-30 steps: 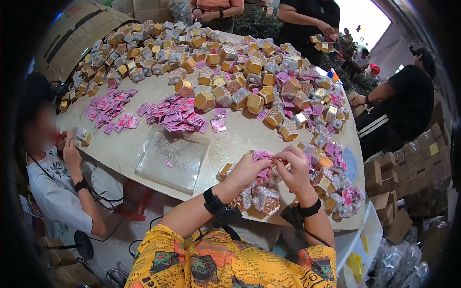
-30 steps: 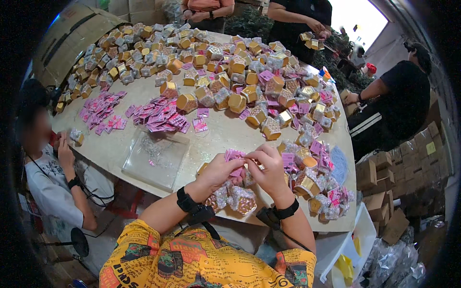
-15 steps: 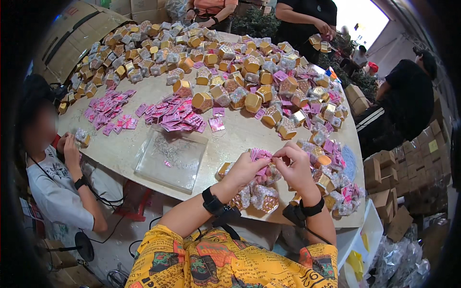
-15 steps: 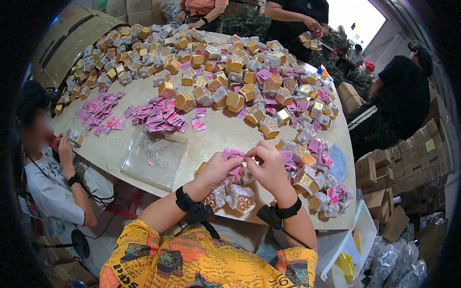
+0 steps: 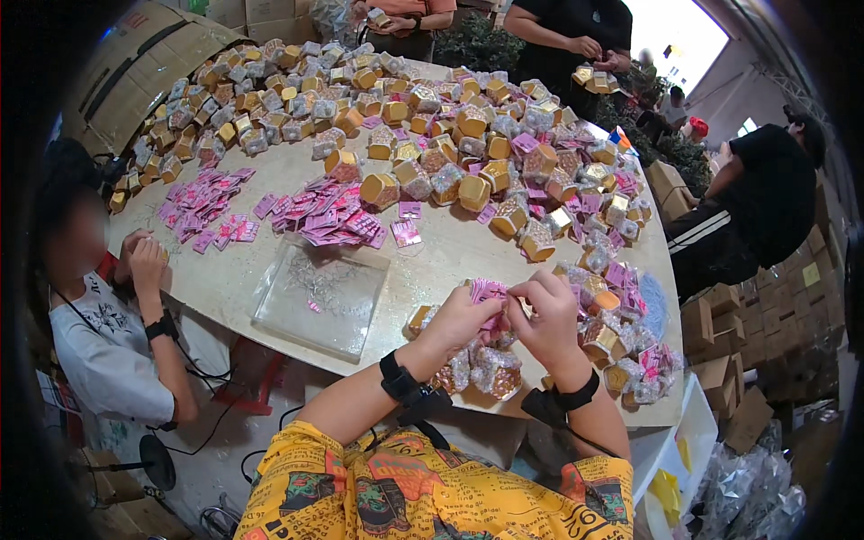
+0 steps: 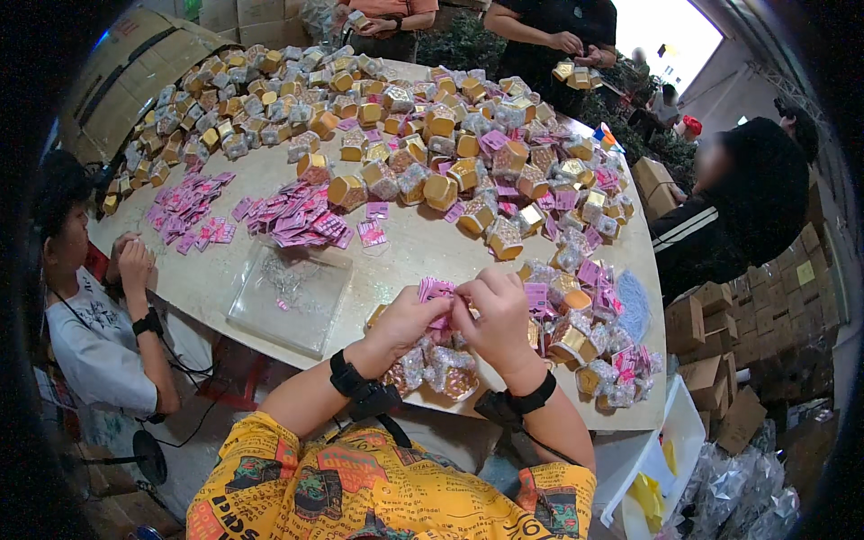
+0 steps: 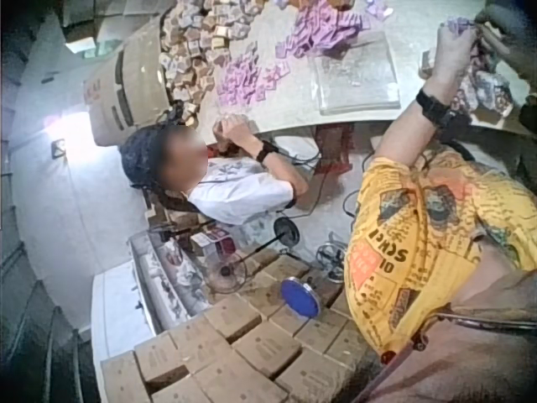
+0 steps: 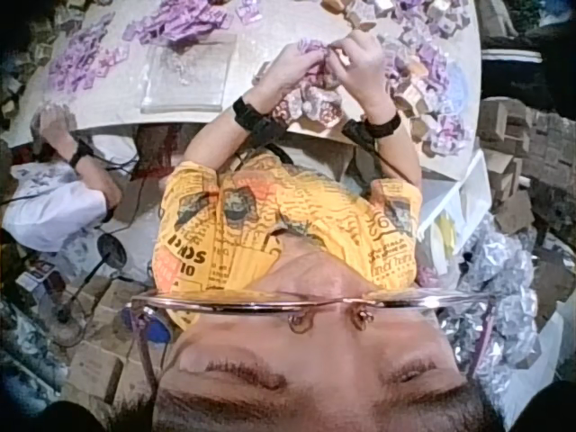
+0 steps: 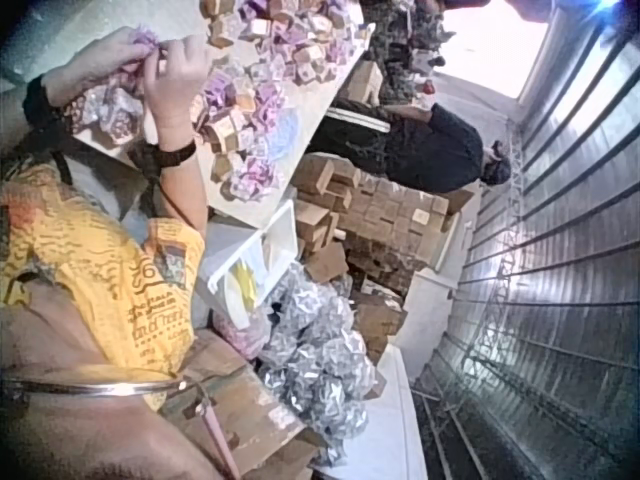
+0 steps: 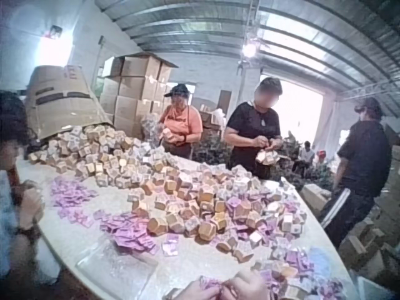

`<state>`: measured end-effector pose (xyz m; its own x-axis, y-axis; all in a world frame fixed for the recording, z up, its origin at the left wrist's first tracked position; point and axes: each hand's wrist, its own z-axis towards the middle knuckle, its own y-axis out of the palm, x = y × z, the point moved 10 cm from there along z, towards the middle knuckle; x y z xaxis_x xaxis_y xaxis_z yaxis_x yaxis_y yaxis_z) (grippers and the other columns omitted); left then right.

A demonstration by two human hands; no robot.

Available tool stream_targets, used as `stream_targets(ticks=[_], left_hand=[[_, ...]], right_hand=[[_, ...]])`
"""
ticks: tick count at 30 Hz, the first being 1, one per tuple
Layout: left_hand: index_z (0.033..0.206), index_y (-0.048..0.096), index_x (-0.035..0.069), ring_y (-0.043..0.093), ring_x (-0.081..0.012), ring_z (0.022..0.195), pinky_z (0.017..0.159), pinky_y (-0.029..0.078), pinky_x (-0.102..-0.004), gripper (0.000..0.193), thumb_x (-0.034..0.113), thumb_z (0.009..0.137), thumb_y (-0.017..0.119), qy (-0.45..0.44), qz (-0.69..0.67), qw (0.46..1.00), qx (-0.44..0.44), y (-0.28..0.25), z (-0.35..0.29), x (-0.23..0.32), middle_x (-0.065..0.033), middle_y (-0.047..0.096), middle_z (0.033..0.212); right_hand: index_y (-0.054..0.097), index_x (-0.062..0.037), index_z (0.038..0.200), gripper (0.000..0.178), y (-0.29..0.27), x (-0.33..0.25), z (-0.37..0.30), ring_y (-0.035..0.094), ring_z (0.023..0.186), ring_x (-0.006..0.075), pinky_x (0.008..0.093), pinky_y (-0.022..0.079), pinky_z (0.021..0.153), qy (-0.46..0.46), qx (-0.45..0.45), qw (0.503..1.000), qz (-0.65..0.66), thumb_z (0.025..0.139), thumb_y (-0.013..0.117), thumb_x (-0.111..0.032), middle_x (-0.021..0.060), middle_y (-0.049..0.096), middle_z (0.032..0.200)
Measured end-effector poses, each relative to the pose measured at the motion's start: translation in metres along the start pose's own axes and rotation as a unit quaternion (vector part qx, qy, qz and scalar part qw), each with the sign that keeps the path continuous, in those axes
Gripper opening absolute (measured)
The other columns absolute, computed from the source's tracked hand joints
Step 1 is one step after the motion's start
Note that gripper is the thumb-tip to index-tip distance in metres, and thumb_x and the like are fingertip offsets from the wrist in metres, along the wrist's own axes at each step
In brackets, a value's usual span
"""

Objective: The person sits at a table and repeatedly picks up small, gold-wrapped items and pink packets. They place the items into clear plastic bags and tie them shut with pink ribbons. The person works alongside others in a warehouse setting, handling items one at a time.

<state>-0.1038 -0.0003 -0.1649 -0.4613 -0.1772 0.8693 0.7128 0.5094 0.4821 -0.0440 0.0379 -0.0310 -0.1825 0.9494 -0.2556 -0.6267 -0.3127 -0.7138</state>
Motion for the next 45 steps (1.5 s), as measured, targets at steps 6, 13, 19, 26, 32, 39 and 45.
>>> stream_targets(ticks=[6, 13, 19, 26, 32, 39, 45], left_hand=[[0.102, 0.059, 0.0, 0.051, -0.0061, 0.055, 0.047, 0.041, -0.0204, 0.022, 0.008, 0.087, 0.046, 0.017, 0.036, 0.999, -0.002, 0.003, -0.002, 0.003, -0.0004, 0.055, 0.068], [0.127, 0.047, 0.003, 0.051, -0.0046, 0.058, 0.052, 0.042, -0.0192, 0.037, 0.005, 0.091, 0.04, 0.11, 0.107, 0.988, -0.019, 0.016, -0.007, 0.022, -0.0007, 0.056, 0.073], [0.121, 0.051, 0.002, 0.051, -0.004, 0.058, 0.052, 0.042, -0.0182, 0.03, 0.011, 0.094, 0.042, 0.103, 0.136, 0.985, -0.027, 0.021, -0.004, 0.023, -0.0012, 0.057, 0.074], [0.117, 0.051, 0.004, 0.051, -0.0038, 0.061, 0.055, 0.042, -0.0187, 0.027, 0.014, 0.093, 0.045, 0.097, 0.171, 0.979, -0.047, 0.017, 0.004, 0.029, -0.0011, 0.058, 0.081], [0.116, 0.051, 0.006, 0.056, -0.0059, 0.075, 0.064, 0.048, -0.0204, 0.028, 0.017, 0.091, 0.054, 0.052, -0.052, 0.994, -0.079, 0.015, 0.008, 0.04, -0.0021, 0.059, 0.094], [0.093, 0.06, 0.004, 0.063, -0.0121, 0.07, 0.063, 0.053, -0.0259, 0.009, 0.009, 0.09, 0.053, 0.056, -0.097, 0.994, -0.019, 0.008, 0.023, 0.038, -0.0041, 0.063, 0.083], [0.09, 0.06, 0.003, 0.06, -0.0114, 0.077, 0.07, 0.048, -0.0242, 0.008, 0.007, 0.088, 0.054, 0.116, 0.11, 0.987, -0.011, 0.016, 0.02, 0.066, -0.0044, 0.063, 0.084]], right_hand=[[0.058, -0.0073, 0.071, 0.013, 0.005, -0.018, -0.006, 0.05, 0.062, 0.023, 0.0355, 0.036, 0.057, -0.083, 0.006, 0.993, -0.083, 0.062, 0.068, -0.008, 0.0052, 0.049, 0.066], [0.061, -0.0049, 0.082, 0.014, -0.009, -0.018, -0.005, 0.054, 0.063, 0.0218, 0.0338, 0.041, 0.059, -0.05, -0.003, 0.998, -0.033, 0.069, 0.067, -0.005, 0.0071, 0.055, 0.07], [0.061, 0.0004, 0.086, 0.009, 0.003, 0.042, -0.015, 0.059, 0.059, 0.0163, 0.0269, 0.045, 0.051, 0.185, 0.034, 0.951, 0.243, 0.078, 0.063, -0.002, 0.0096, 0.062, 0.071], [0.06, -0.0005, 0.082, 0.008, 0.001, 0.033, 0.008, 0.06, 0.06, 0.0263, 0.0331, 0.046, 0.055, 0.114, -0.005, 0.984, 0.138, 0.081, 0.06, -0.009, 0.0145, 0.061, 0.07], [0.059, -0.0009, 0.083, 0.009, -0.005, 0.044, 0.026, 0.06, 0.06, 0.0277, 0.0348, 0.045, 0.056, 0.117, -0.005, 0.986, 0.119, 0.082, 0.058, -0.01, 0.0153, 0.06, 0.068], [0.059, 0.0, 0.085, 0.012, 0.0, 0.047, 0.027, 0.059, 0.063, 0.031, 0.0361, 0.045, 0.058, 0.098, -0.068, 0.983, 0.142, 0.081, 0.061, -0.012, 0.0164, 0.06, 0.07], [0.064, 0.0036, 0.081, 0.011, -0.04, 0.102, 0.003, 0.057, 0.064, 0.014, 0.0292, 0.046, 0.059, 0.163, -0.283, 0.943, 0.061, 0.076, 0.064, -0.006, 0.0082, 0.061, 0.069]])
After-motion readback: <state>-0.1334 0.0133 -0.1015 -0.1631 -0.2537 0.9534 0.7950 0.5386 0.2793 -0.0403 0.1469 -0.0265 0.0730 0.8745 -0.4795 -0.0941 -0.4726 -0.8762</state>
